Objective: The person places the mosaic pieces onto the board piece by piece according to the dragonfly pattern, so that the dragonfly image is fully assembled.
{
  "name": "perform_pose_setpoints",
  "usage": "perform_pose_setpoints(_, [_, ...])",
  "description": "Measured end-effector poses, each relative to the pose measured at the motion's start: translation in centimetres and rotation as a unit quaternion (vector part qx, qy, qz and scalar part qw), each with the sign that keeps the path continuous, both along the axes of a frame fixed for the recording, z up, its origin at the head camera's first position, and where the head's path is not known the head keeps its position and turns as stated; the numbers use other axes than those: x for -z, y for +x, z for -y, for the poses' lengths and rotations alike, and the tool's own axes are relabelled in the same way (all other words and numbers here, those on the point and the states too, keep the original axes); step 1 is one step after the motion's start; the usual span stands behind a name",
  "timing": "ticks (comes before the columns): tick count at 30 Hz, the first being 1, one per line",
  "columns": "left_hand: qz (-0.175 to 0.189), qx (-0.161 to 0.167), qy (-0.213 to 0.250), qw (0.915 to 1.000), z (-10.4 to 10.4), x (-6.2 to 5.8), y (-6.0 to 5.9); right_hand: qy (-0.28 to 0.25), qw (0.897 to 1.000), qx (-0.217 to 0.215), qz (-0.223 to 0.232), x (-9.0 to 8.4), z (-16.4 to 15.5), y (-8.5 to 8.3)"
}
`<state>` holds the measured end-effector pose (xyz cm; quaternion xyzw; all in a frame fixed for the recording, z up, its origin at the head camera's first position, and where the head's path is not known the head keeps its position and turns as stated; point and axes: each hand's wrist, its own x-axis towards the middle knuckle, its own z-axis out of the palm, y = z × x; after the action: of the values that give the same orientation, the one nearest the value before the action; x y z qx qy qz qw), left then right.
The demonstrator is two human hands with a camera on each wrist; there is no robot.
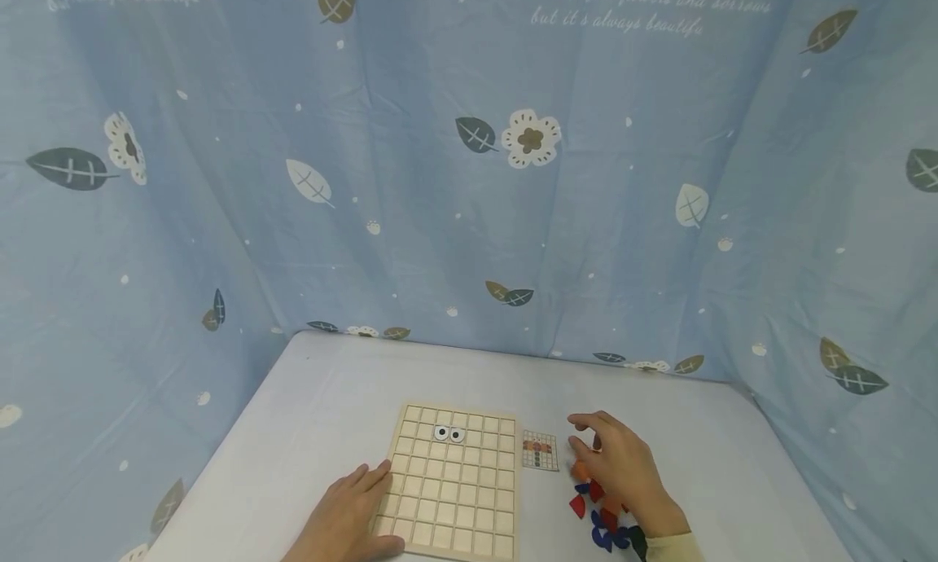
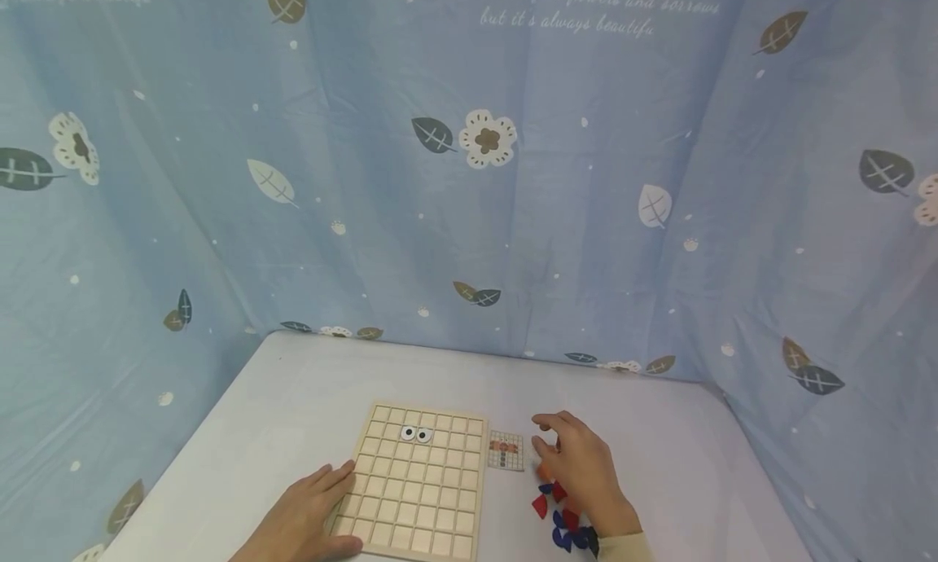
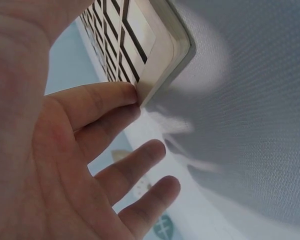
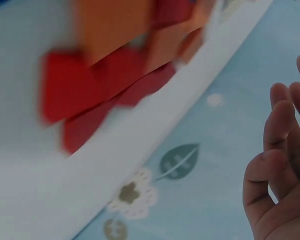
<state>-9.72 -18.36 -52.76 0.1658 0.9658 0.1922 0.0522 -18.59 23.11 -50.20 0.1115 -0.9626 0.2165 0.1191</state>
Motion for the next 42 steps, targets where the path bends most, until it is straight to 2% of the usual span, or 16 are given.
perform_pose_setpoints(10, [-0.008,0.005,-0.01,0.9999,-0.2,-0.1,-0.1,0.024,0.995,0.054,0.082,1.1,-3.9,-0.4])
perform_pose_setpoints(19, [-0.015,0.005,-0.02,0.9997,-0.4,-0.3,-0.2,0.043,0.986,0.058,0.153,2.0,-5.0,-0.8])
perform_pose_setpoints(30, [-0.008,0.005,-0.016,0.9998,-0.2,-0.3,-0.1,0.071,0.982,0.051,0.167,2.4,-4.5,-1.2])
perform_pose_setpoints(42, [-0.019,0.009,-0.01,0.9997,-0.1,0.1,0.2,0.08,0.98,0.041,0.176,2.3,-3.7,-1.7])
